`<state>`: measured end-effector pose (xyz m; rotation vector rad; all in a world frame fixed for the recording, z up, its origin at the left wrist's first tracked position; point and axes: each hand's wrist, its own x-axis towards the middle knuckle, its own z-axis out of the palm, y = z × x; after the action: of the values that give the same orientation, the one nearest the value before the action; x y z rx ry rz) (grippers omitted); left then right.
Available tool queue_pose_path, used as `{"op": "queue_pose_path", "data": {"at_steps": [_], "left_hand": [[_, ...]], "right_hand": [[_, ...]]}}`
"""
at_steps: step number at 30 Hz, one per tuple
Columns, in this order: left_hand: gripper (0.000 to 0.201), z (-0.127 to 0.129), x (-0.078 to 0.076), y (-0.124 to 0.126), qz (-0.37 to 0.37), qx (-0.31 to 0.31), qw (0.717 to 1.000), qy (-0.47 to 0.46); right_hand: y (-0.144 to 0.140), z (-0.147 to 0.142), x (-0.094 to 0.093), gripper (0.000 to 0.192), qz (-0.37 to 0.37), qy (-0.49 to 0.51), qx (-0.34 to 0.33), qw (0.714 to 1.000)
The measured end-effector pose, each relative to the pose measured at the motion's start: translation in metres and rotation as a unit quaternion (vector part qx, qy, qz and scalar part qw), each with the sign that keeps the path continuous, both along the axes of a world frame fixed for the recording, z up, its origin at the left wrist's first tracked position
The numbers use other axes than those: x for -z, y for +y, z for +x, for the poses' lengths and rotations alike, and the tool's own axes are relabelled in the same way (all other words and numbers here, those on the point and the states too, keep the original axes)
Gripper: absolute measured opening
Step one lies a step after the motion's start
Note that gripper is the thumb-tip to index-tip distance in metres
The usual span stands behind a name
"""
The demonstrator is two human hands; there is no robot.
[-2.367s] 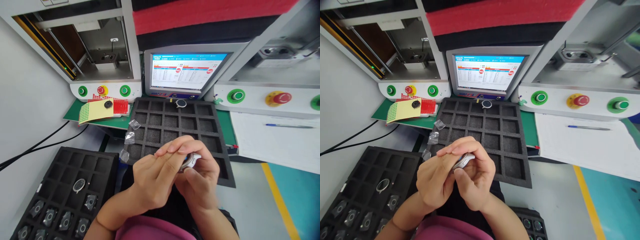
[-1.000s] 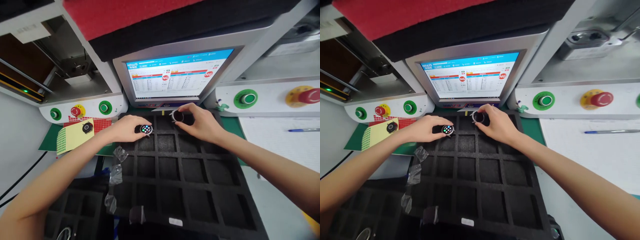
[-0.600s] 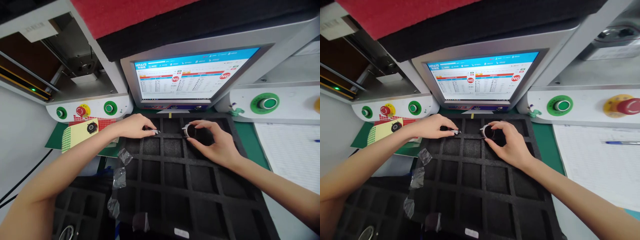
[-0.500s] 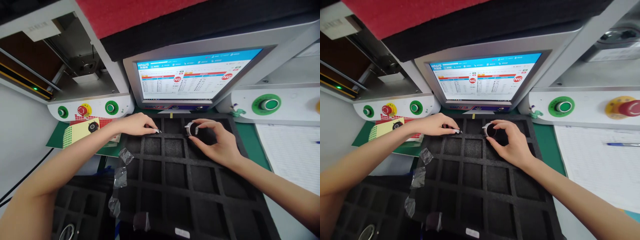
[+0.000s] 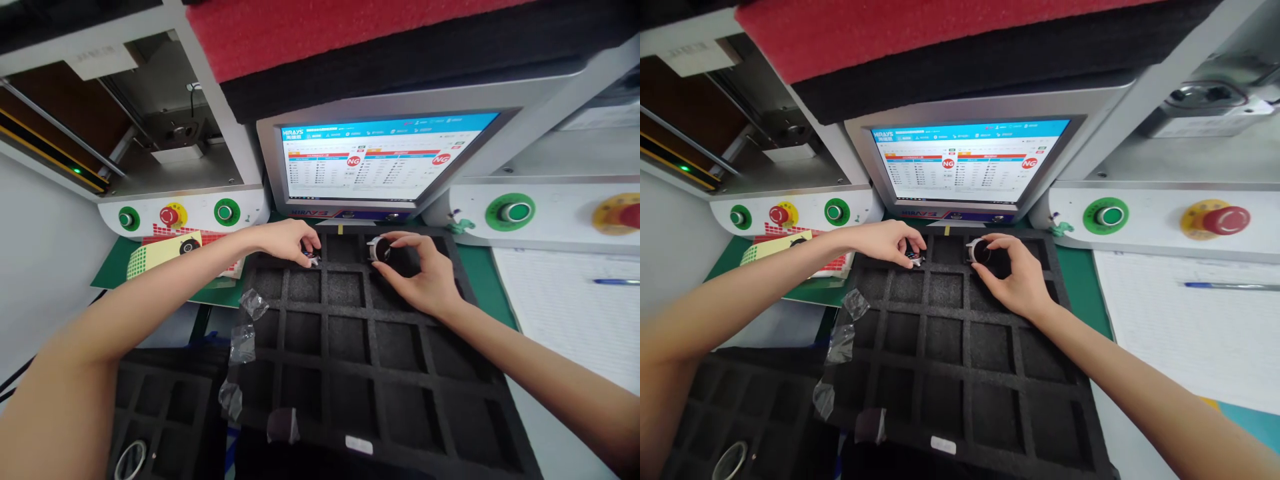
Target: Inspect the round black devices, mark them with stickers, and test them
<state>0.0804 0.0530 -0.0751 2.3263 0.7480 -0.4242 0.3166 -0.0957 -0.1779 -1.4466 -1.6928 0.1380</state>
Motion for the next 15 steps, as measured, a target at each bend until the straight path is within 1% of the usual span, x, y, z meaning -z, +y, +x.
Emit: {"op": "queue_pose_path", "data": {"at_steps": [5,9,13,15], "left_hand": [[0.029,0.002,-0.001,-0.004,0.035,0.000,0.999,0.009],[0.029,0.004,-0.001,-0.011,0.058,-0.002,0.998,0.002],[0.037,0.001,-0.001,-0.015,0.084,-0.026,0.996,-0.009],[0.041,-0.009,-0.009,-0.016,0.095,-0.047,0.994,-0.019]], "right_hand": [[0.002,0.000,0.001,0.026,0.000,0.009,0.001,1.000],[0.004,0.001,0.002,0.027,0.010,0.011,0.001,1.000],[0.004,0.002,0.004,0.028,0.017,0.006,-0.001,1.000],[0.004,0.002,0.004,0.029,0.019,0.005,0.003,1.000]]}}
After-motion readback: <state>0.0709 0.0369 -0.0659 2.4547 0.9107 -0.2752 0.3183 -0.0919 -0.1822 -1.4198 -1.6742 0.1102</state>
